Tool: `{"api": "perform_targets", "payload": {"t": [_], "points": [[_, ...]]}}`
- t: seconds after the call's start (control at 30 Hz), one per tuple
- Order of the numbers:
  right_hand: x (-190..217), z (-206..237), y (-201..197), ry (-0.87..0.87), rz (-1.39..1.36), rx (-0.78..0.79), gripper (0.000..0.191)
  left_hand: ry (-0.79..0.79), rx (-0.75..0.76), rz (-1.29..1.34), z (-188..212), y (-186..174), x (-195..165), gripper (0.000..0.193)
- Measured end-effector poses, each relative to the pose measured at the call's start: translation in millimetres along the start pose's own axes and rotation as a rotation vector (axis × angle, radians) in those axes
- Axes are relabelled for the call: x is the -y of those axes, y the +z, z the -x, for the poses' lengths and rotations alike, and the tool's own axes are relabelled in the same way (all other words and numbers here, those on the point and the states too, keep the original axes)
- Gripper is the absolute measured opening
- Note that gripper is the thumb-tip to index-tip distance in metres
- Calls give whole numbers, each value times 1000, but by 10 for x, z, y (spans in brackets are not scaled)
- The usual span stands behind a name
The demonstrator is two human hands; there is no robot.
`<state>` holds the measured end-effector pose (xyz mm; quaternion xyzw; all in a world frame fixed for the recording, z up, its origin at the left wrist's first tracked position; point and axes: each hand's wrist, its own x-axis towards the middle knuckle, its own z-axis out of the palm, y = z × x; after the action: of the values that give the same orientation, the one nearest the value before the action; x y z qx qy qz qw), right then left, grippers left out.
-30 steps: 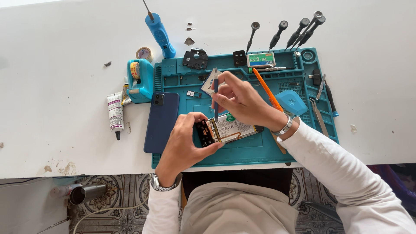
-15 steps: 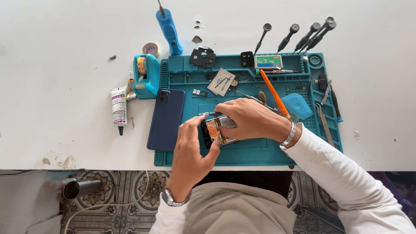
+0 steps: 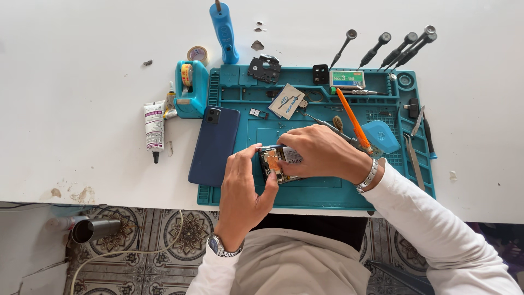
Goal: The person pries open a smartphone on a repair mat using a pry tool, works around the battery and removes an internal component, setting it aside. They then use a wipe to clean parts and continue handling small components and the phone housing by hand.
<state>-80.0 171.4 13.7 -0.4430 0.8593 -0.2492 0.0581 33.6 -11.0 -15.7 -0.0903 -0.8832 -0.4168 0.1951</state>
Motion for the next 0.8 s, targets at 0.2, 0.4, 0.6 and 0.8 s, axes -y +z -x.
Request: {"api": "perform_targets", "payload": {"t": [0.2,0.4,0.6,0.8], "points": [[7,5,19,-45,26,-24,36,-2,0,3,0,-6,9,53],[49,11,28,-44,102,25,32,-11,2,12,3,-9,18,53],[10,39,18,-89,52,-16,29,-26,11,25,3,-13,21,54],[-260,47,-118,-109,-191,-194,19,-7,-3,9,-2,-20,18,53]]}}
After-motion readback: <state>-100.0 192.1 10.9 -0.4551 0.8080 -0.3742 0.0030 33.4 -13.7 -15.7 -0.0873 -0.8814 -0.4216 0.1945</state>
